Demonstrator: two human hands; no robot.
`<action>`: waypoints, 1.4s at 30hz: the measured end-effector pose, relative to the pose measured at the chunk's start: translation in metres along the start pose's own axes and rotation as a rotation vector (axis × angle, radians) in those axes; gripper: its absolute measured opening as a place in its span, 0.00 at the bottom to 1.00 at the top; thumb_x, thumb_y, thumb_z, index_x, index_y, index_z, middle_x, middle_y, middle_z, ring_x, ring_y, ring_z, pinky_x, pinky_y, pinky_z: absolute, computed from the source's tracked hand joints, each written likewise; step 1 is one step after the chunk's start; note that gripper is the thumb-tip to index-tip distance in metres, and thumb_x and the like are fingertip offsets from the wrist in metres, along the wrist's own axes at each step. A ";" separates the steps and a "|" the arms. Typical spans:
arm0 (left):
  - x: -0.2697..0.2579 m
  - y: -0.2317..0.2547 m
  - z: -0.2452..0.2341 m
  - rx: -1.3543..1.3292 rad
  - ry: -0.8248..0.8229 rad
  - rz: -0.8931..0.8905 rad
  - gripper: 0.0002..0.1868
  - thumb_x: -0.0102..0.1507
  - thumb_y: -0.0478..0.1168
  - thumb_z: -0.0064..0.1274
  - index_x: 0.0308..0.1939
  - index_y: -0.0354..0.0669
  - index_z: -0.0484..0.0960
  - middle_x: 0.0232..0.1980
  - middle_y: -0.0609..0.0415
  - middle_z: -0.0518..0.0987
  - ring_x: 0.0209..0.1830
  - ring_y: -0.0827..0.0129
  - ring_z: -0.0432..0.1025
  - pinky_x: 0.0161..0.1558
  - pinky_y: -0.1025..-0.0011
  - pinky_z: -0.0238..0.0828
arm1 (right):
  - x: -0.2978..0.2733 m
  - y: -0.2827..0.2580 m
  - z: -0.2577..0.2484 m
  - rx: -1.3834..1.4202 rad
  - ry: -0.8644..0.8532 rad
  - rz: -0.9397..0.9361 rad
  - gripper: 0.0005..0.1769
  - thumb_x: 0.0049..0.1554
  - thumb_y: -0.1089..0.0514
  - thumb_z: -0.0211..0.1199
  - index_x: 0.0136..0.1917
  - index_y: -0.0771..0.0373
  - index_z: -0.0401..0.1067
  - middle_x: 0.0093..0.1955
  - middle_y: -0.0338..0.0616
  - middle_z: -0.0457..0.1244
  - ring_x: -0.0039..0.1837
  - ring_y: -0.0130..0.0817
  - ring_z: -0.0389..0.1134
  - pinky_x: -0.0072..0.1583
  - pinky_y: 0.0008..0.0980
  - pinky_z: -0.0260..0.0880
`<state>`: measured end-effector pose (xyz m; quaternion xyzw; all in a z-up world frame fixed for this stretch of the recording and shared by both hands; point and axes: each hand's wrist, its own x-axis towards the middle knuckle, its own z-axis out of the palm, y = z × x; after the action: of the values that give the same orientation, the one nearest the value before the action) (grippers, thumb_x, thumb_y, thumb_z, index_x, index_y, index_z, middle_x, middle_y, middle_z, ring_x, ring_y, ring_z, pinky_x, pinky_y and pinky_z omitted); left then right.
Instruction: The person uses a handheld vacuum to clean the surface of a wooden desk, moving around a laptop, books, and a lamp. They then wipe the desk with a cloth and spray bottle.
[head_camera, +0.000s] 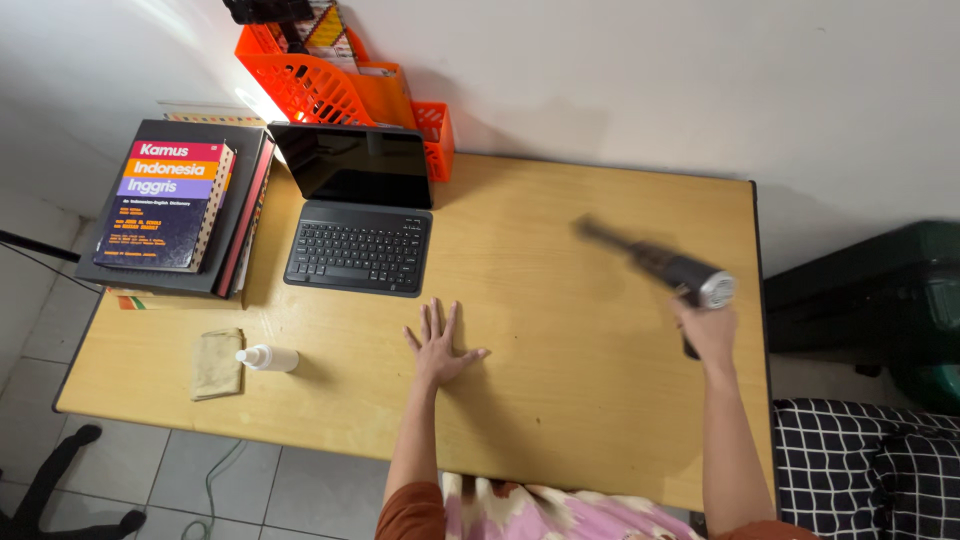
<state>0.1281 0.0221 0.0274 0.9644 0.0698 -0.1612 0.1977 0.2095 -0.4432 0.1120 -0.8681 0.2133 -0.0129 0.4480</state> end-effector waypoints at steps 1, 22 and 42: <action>-0.002 0.000 0.007 -0.009 0.041 0.009 0.64 0.51 0.80 0.54 0.82 0.68 0.40 0.85 0.49 0.29 0.85 0.56 0.21 0.73 0.33 0.12 | 0.010 0.000 -0.004 -0.049 0.146 0.035 0.14 0.55 0.55 0.72 0.44 0.71 0.78 0.34 0.46 0.69 0.37 0.29 0.71 0.42 0.32 0.69; -0.086 -0.105 0.009 -0.046 0.167 0.339 0.37 0.68 0.54 0.46 0.80 0.55 0.56 0.85 0.53 0.49 0.84 0.60 0.43 0.78 0.48 0.35 | -0.115 -0.016 0.116 0.024 -0.214 -0.048 0.17 0.50 0.55 0.73 0.47 0.68 0.76 0.38 0.47 0.70 0.37 0.31 0.72 0.42 0.34 0.71; -0.085 -0.210 -0.031 -0.117 0.122 0.502 0.43 0.68 0.54 0.47 0.81 0.44 0.47 0.85 0.49 0.47 0.85 0.59 0.40 0.79 0.52 0.32 | -0.293 -0.060 0.131 -0.145 -0.363 -0.050 0.22 0.38 0.55 0.79 0.45 0.65 0.76 0.34 0.42 0.70 0.38 0.30 0.70 0.43 0.33 0.70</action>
<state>0.0156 0.2205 0.0076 0.9463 -0.1505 -0.0445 0.2825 -0.0071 -0.1997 0.1299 -0.8912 0.1080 0.1480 0.4150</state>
